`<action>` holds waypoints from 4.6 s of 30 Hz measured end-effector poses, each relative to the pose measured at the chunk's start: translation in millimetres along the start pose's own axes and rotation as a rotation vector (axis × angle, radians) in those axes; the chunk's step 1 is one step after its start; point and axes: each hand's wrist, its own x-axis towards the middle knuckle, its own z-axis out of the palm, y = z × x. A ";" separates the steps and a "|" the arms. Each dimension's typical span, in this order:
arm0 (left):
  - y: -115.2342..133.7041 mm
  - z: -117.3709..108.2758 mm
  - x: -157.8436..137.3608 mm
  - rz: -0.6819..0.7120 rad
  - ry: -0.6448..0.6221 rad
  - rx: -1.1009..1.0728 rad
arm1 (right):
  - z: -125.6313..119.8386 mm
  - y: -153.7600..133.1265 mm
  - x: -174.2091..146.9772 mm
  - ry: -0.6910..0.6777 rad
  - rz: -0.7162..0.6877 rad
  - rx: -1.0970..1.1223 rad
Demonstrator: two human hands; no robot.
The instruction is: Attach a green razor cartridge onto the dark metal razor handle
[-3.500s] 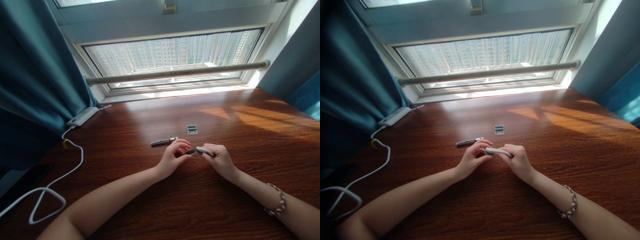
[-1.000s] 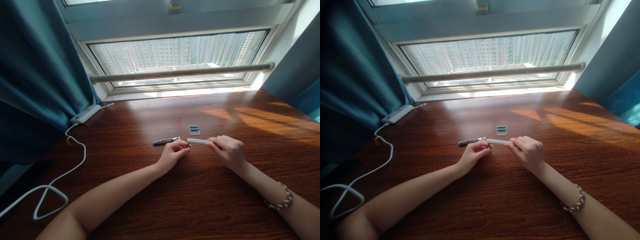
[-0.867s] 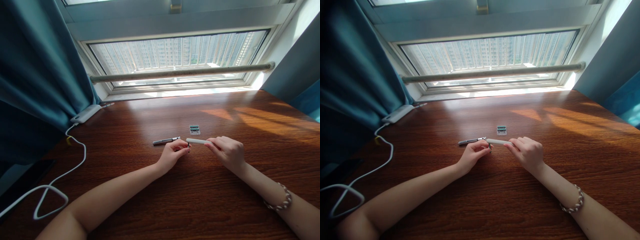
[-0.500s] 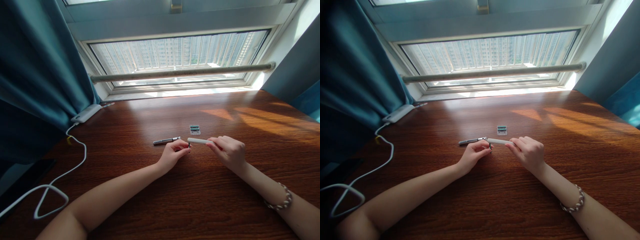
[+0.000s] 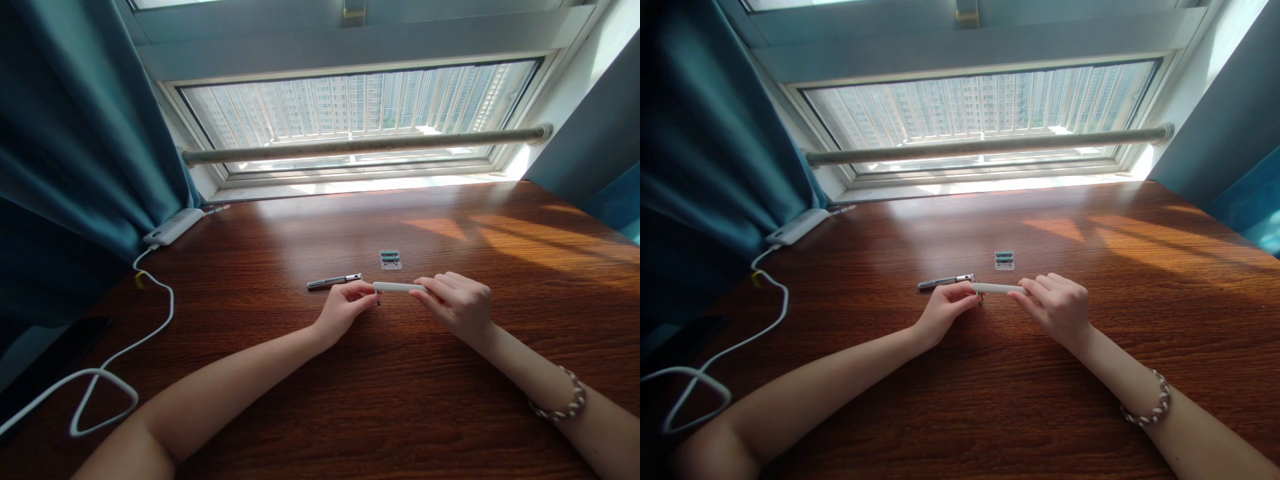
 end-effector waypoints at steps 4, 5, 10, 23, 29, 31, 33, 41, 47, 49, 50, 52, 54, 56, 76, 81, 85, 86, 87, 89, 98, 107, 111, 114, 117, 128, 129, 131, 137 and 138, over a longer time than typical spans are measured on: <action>0.0 -0.2 0.1 0.010 -0.019 -0.009 | 0.2 -0.3 0.4 0.000 0.059 -0.025; 0.0 -0.3 0.1 0.011 -0.019 -0.010 | 0.2 -0.3 0.5 0.005 0.060 -0.018; 1.0 0.3 -0.3 0.005 -0.036 -0.011 | 0.6 -1.3 0.6 -0.003 0.021 0.032; -1.6 1.1 0.1 -0.007 -0.007 -0.104 | -0.3 -3.8 0.8 -0.027 0.061 0.102; -1.8 1.5 0.0 0.002 -0.023 -0.148 | 1.2 -3.9 0.9 -0.038 0.057 0.039; -1.5 1.8 0.0 0.008 -0.028 -0.148 | 1.2 -3.6 0.8 -0.025 0.075 0.036; -1.7 2.0 0.3 -0.001 -0.015 -0.161 | 1.0 -3.4 0.8 -0.022 0.055 0.053; -2.2 1.5 1.0 -0.009 0.004 -0.152 | 1.9 -3.0 0.9 -0.033 0.033 0.024; -0.7 2.1 0.2 -0.007 0.042 -0.145 | 2.6 -3.2 0.4 -0.063 0.033 0.009; -0.5 2.0 0.0 -0.015 0.042 -0.154 | 2.7 -3.4 0.6 -0.057 0.065 0.003; -0.6 1.8 0.0 -0.020 0.043 -0.160 | 2.6 -3.4 0.8 -0.049 0.077 0.008; -0.8 1.6 0.4 -0.025 0.051 -0.170 | 2.4 -3.5 1.1 -0.036 0.081 0.025; -1.1 1.4 0.9 -0.017 0.062 -0.181 | 2.1 -3.5 1.3 -0.034 0.061 0.033; -1.2 1.5 1.3 -0.005 0.068 -0.194 | 2.0 -3.5 1.5 -0.042 0.042 0.027; -0.9 0.7 2.3 0.012 0.109 -0.223 | 3.3 -2.0 1.2 -0.023 0.063 -0.012; -0.5 1.7 2.1 0.020 0.123 -0.226 | 3.2 -2.5 1.7 -0.014 0.084 -0.005; -1.0 2.0 2.3 0.032 0.134 -0.242 | 2.7 -3.3 2.1 -0.007 0.079 -0.027; -1.0 2.1 2.3 0.033 0.133 -0.243 | 2.6 -3.4 2.2 0.003 0.082 -0.031; -1.0 2.1 2.3 0.032 0.133 -0.243 | 2.5 -3.4 2.3 0.012 0.084 -0.030; -1.0 2.1 2.4 0.030 0.139 -0.238 | 2.3 -3.3 2.4 0.012 0.077 -0.022; -1.2 1.8 2.8 0.044 0.140 -0.229 | 1.8 -2.6 2.8 0.006 0.061 -0.009; -1.3 2.0 2.7 0.048 0.143 -0.240 | 2.2 -0.7 3.0 0.016 0.042 -0.013; -1.5 1.6 2.5 0.050 0.131 -0.256 | 2.3 -0.9 2.7 0.007 0.065 -0.038; -0.8 1.5 2.2 0.053 0.120 -0.262 | 2.4 -1.3 2.9 0.025 0.078 -0.028; -0.3 1.6 2.1 0.050 0.141 -0.250 | 2.5 -1.5 2.8 -0.002 0.060 -0.001; -1.9 1.8 2.8 0.049 0.139 -0.259 | 2.8 -1.1 2.1 -0.008 0.077 -0.018; -2.0 1.9 2.8 0.051 0.139 -0.261 | 2.9 -1.0 2.0 -0.001 0.085 -0.019; -2.2 1.9 2.9 0.053 0.140 -0.260 | 3.0 -1.0 1.5 0.005 0.087 -0.005; -2.9 1.3 3.0 0.056 0.121 -0.269 | 3.8 0.0 1.7 -0.004 0.091 -0.011; -2.9 1.3 2.9 0.061 0.116 -0.271 | 3.7 0.5 1.9 0.009 0.100 -0.009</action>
